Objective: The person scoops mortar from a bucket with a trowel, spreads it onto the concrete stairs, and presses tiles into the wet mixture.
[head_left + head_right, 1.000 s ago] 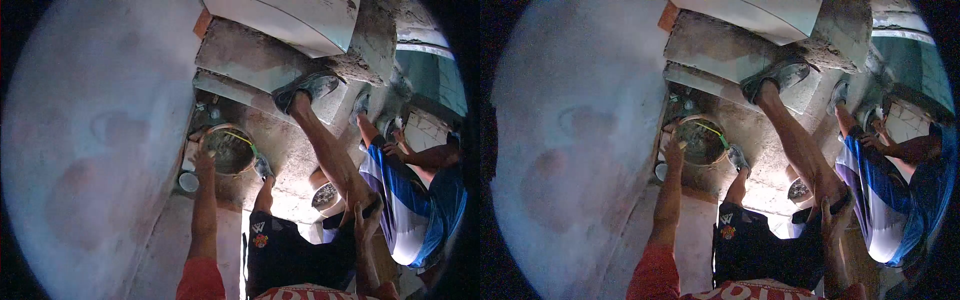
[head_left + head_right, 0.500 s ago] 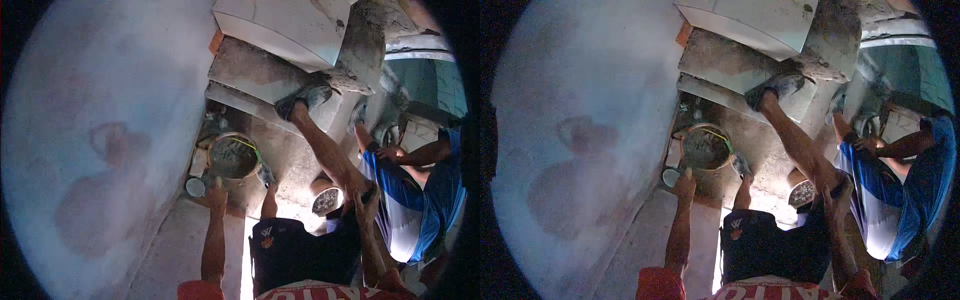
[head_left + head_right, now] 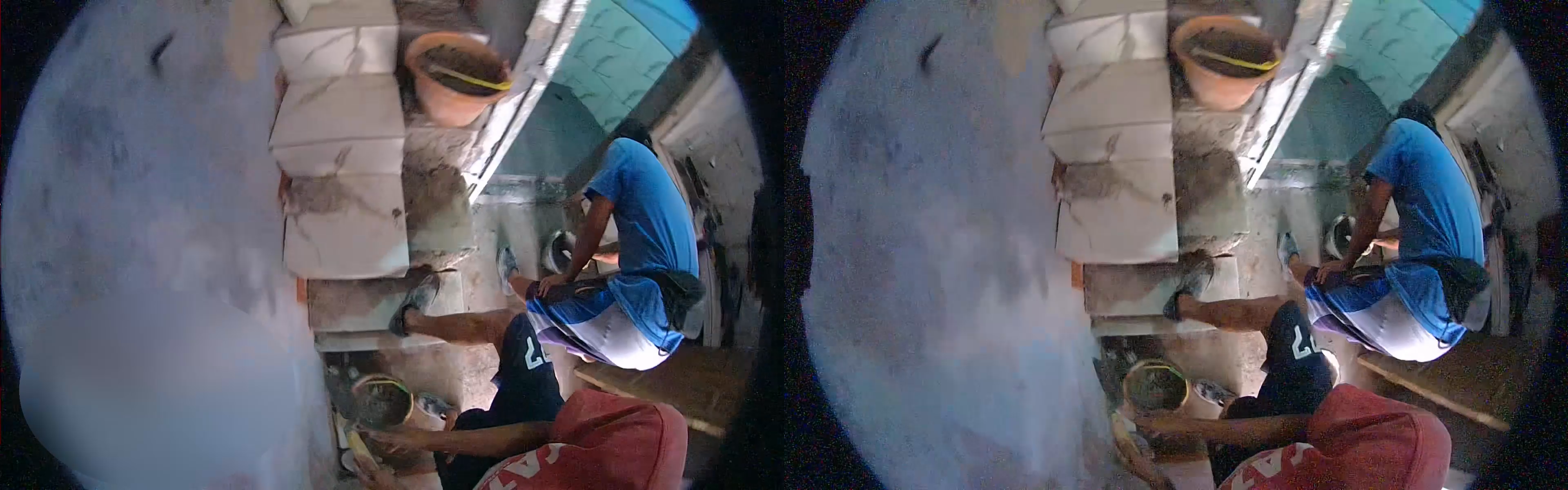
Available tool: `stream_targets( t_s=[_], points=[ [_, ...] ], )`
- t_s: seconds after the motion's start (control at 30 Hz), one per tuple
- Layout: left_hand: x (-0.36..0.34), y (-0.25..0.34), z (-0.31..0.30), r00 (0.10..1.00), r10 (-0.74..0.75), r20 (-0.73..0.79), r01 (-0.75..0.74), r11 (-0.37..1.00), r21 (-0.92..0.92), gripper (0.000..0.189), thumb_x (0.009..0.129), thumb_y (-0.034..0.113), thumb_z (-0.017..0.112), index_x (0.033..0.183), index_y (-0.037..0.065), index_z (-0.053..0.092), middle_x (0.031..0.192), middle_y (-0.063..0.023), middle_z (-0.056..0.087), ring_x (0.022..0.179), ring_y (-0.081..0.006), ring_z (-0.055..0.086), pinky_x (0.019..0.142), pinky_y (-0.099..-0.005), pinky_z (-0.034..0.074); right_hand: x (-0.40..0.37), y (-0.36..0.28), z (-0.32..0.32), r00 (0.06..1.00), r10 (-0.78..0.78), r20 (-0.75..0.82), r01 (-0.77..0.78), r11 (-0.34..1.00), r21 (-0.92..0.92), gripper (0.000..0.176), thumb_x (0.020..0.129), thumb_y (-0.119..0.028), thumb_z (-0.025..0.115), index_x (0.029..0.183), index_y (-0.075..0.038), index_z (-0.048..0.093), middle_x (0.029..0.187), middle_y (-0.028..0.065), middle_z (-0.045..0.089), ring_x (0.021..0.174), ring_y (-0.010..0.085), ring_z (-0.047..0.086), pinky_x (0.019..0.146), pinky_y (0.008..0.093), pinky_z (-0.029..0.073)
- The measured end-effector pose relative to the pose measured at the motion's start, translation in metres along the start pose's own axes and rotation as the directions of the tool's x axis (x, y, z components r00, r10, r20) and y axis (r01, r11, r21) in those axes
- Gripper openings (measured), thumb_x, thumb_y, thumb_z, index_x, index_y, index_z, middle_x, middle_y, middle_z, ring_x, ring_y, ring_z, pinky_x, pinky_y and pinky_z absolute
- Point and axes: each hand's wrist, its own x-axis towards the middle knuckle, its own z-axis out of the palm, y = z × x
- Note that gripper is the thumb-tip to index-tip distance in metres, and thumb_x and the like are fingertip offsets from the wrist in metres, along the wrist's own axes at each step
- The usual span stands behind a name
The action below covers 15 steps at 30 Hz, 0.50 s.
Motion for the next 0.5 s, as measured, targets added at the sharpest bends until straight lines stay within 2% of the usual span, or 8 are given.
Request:
stream_targets(
  t_s=[0.07,0.17,0.27,0.3,0.33,0.4,0.43,0.5],
  points=[
    [-0.048,0.095,0.030,0.973,0.152,0.171,-0.177,0.974,0.144,0.051,0.086,0.034,0.040,0.122,-0.001,0.034,0.119,-0.0144,0.040,0.100,-0.0265,0.047,0.080,-0.0355,0.042,-0.001,-0.015,0.008,0.986,-0.127,-0.105,0.107,0.978,-0.177,0.061,0.077,-0.050,0.048,0.109,0.001,0.047,0.096,0.0153,0.054,0.088,0.0227,0.051,0.079,0.0343,0.040],
    [-0.072,0.143,0.071,0.820,0.330,0.467,-0.478,0.844,0.244,0.053,0.087,0.034,0.037,0.125,-0.002,0.029,0.123,-0.0170,0.036,0.106,-0.0275,0.043,0.088,-0.0373,0.037,0.007,-0.048,0.000,0.919,-0.323,-0.227,0.190,0.865,-0.464,0.057,0.077,-0.050,0.049,0.104,0.001,0.049,0.088,0.0140,0.056,0.080,0.0220,0.053,0.071,0.0327,0.044],
    [-0.063,0.163,0.110,0.711,0.407,0.573,-0.624,0.741,0.249,0.053,0.087,0.033,0.037,0.125,-0.003,0.027,0.122,-0.0180,0.036,0.107,-0.0277,0.041,0.089,-0.0375,0.035,-0.033,-0.167,-0.023,0.920,-0.303,-0.247,0.171,0.881,-0.441,0.050,0.080,-0.041,0.049,0.105,0.002,0.046,0.091,0.0187,0.055,0.085,0.0220,0.052,0.072,0.0334,0.042],
    [-0.054,0.170,0.127,0.673,0.432,0.601,-0.677,0.688,0.263,0.053,0.087,0.033,0.038,0.125,-0.003,0.027,0.122,-0.0183,0.036,0.108,-0.0277,0.041,0.090,-0.0376,0.034,-0.039,-0.202,-0.031,0.918,-0.253,-0.304,0.112,0.903,-0.416,0.046,0.080,-0.039,0.048,0.102,0.002,0.046,0.083,0.0183,0.055,0.076,0.0233,0.053,0.069,0.0343,0.043],
    [-0.047,0.171,0.143,0.623,0.476,0.621,-0.747,0.597,0.291,0.053,0.087,0.032,0.038,0.125,-0.003,0.027,0.122,-0.0186,0.036,0.108,-0.0278,0.040,0.091,-0.0377,0.033,-0.036,-0.218,-0.042,0.912,-0.262,-0.316,0.123,0.909,-0.398,0.046,0.080,-0.039,0.048,0.102,0.002,0.046,0.083,0.0183,0.055,0.076,0.0233,0.053,0.069,0.0343,0.043],
    [-0.033,0.160,0.176,0.467,0.614,0.636,-0.879,0.240,0.413,0.054,0.087,0.032,0.038,0.125,-0.004,0.026,0.122,-0.0193,0.036,0.109,-0.0279,0.040,0.092,-0.0378,0.032,-0.044,-0.259,-0.072,0.807,-0.510,-0.299,0.306,0.794,-0.526,0.043,0.081,-0.037,0.048,0.099,0.002,0.047,0.080,0.0188,0.056,0.073,0.0254,0.054,0.067,0.0353,0.043],
    [-0.034,0.171,0.194,0.383,0.645,0.661,-0.898,0.094,0.429,0.054,0.087,0.031,0.038,0.125,-0.004,0.025,0.122,-0.0196,0.036,0.110,-0.0279,0.039,0.092,-0.0378,0.031,-0.068,-0.294,-0.080,0.764,-0.531,-0.366,0.299,0.795,-0.528,0.040,0.081,-0.033,0.049,0.099,0.002,0.046,0.079,0.0188,0.056,0.071,0.0247,0.055,0.064,0.0360,0.044],
    [-0.095,0.309,0.239,0.265,0.470,0.842,-0.856,0.517,-0.019,0.055,0.085,0.028,0.042,0.124,-0.005,0.025,0.120,-0.0205,0.038,0.108,-0.0291,0.041,0.091,-0.0373,0.032,-0.110,-0.372,-0.103,0.785,-0.460,-0.416,0.251,0.849,-0.465,0.043,0.081,-0.035,0.050,0.101,0.002,0.045,0.078,0.0176,0.056,0.072,0.0232,0.055,0.065,0.0342,0.043]
  ],
)
